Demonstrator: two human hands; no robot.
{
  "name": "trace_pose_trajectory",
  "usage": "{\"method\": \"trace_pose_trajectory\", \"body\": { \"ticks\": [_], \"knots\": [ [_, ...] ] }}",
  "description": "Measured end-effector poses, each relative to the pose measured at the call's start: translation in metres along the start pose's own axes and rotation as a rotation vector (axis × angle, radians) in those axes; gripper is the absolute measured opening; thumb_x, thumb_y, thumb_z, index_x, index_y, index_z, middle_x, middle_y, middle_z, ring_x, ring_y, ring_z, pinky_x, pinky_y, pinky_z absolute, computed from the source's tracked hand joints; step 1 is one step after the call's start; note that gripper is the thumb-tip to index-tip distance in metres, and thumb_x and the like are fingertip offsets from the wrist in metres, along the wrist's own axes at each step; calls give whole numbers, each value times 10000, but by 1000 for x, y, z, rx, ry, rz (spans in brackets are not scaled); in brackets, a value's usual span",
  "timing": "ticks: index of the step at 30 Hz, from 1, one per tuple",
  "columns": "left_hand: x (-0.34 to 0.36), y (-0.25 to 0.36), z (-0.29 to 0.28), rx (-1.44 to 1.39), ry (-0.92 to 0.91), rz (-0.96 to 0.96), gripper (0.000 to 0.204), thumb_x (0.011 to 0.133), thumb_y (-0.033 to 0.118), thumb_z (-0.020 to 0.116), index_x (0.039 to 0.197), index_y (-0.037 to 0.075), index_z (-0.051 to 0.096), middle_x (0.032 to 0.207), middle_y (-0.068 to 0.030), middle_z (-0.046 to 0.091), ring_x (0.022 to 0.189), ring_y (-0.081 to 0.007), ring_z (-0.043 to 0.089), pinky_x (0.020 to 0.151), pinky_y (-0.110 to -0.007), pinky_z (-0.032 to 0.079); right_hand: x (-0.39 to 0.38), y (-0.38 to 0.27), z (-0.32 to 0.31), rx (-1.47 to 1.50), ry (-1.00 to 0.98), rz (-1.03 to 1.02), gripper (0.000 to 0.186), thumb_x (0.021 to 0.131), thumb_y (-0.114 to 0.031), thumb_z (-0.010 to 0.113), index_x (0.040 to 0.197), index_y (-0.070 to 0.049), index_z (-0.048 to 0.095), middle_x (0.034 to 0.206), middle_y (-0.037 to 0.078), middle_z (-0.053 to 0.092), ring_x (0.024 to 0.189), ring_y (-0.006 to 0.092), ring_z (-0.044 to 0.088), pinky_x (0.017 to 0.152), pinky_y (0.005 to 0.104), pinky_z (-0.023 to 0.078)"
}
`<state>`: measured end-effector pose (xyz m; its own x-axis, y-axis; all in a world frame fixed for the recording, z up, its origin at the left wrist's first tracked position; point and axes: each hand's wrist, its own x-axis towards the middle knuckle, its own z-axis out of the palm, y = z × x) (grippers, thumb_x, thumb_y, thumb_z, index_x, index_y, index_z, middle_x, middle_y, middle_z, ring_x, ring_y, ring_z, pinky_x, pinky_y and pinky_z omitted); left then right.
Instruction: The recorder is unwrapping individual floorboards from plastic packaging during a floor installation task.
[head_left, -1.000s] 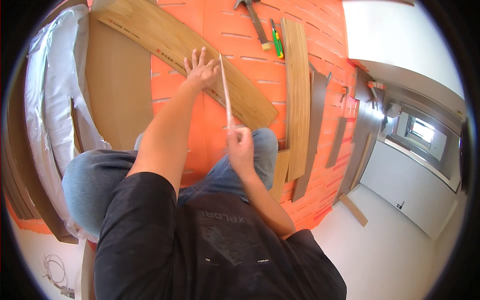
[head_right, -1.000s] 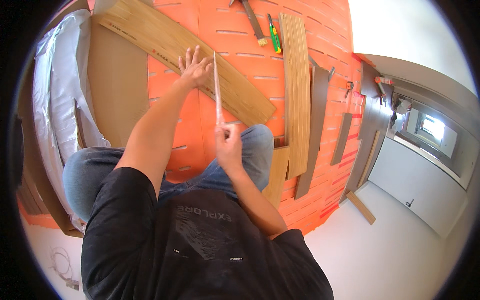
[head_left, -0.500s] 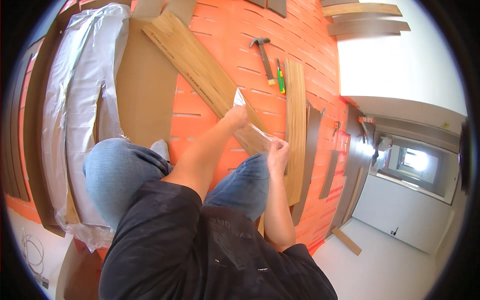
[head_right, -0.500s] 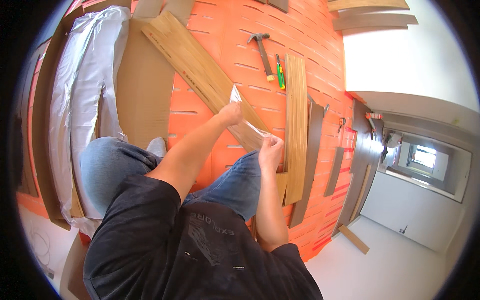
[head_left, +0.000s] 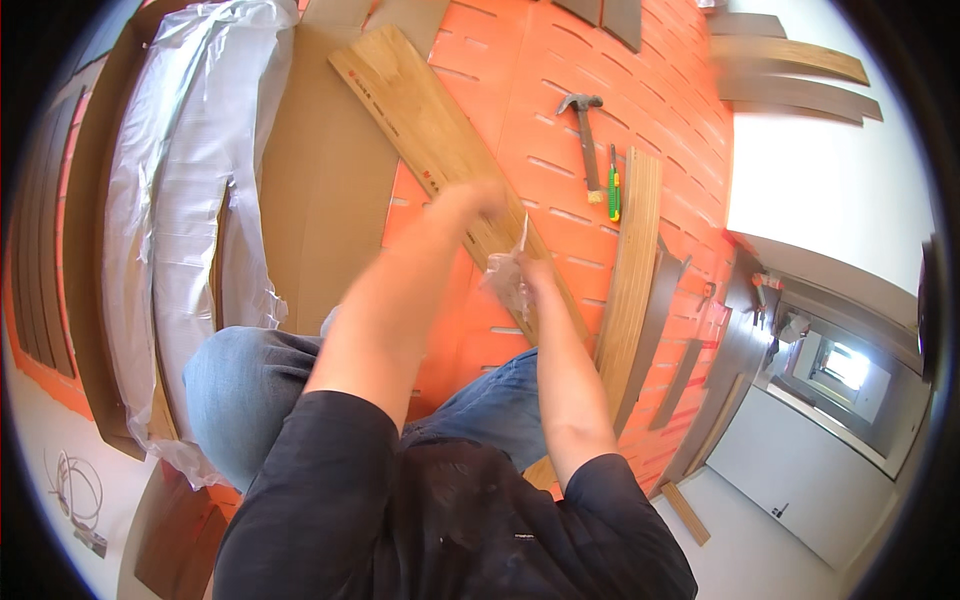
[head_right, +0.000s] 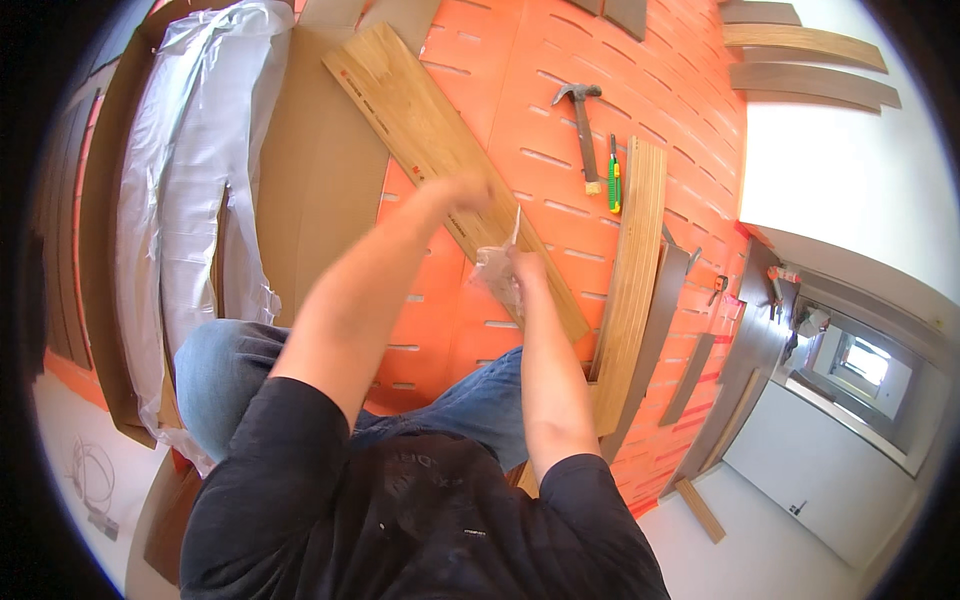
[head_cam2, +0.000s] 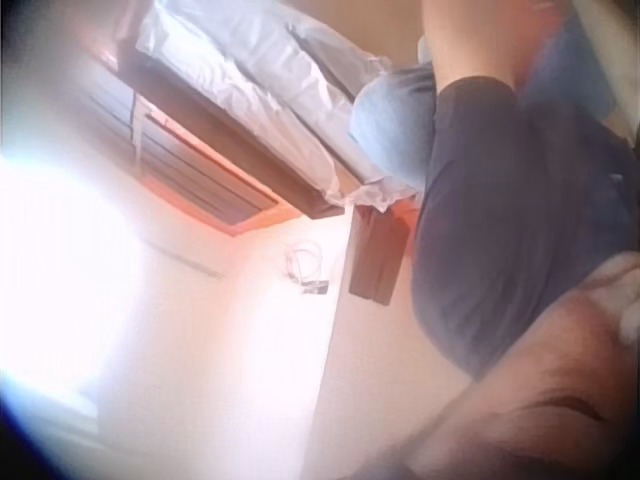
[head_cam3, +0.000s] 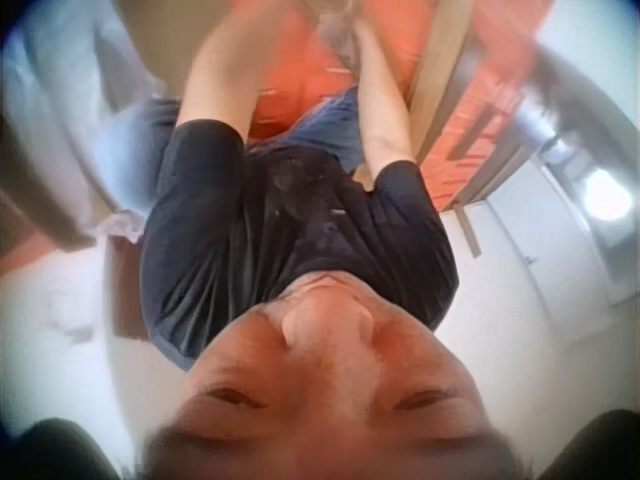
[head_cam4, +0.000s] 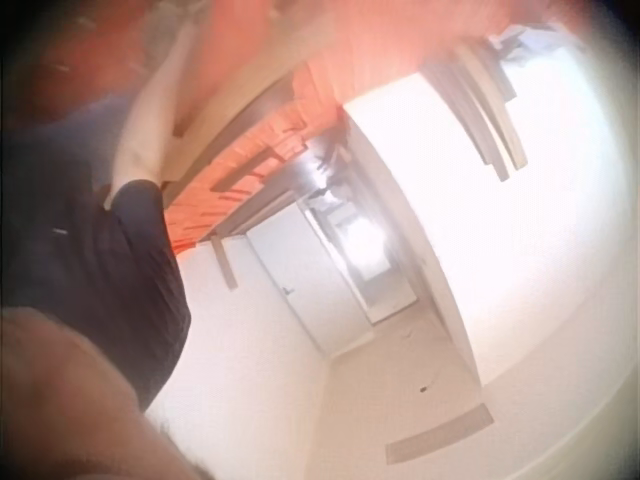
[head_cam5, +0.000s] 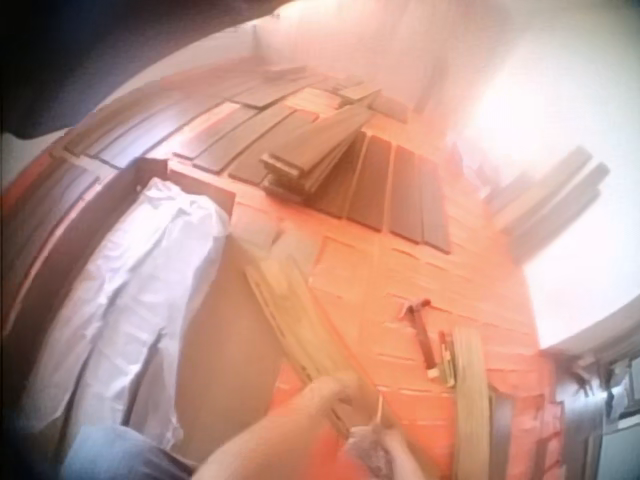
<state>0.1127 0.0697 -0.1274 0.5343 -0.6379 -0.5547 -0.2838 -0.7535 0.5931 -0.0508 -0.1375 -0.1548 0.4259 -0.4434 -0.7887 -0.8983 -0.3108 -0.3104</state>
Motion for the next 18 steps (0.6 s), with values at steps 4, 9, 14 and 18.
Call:
{"method": "trace_pose_trajectory", "body": {
  "ticks": [4,9,14,18],
  "knots": [
    [-14,-55,-123,225,299,-317,383,1040,198,515,1399,134,635,1533,-128,535,1388,-325,541,1118,-507,433,-9,-7,2,-409,187,-205,430,945,-311,633,1144,67,680,1054,330,730,970,456,721,828,511,544],
    [-21,-156,-166,1009,175,-112,518,1077,363,511,1543,137,506,1614,-123,456,1516,-298,386,1214,-476,308,-20,-34,2,-566,268,-200,362,932,-226,587,1041,96,709,1067,367,708,1048,502,701,872,547,538],
    [-17,-169,-114,570,419,-32,774,1071,539,442,1708,203,162,1788,-24,117,1646,-210,75,1343,-483,86,-2,-8,-5,-478,337,-84,275,973,-184,521,1003,54,655,1031,360,698,986,532,680,858,597,518],
    [-29,-187,-115,582,379,-69,764,1068,553,433,1702,204,187,1781,-1,146,1640,-181,94,1347,-473,95,-36,-20,41,-416,389,-182,288,1025,-228,474,1034,33,594,956,340,695,953,531,672,831,606,501]
  ]
}}
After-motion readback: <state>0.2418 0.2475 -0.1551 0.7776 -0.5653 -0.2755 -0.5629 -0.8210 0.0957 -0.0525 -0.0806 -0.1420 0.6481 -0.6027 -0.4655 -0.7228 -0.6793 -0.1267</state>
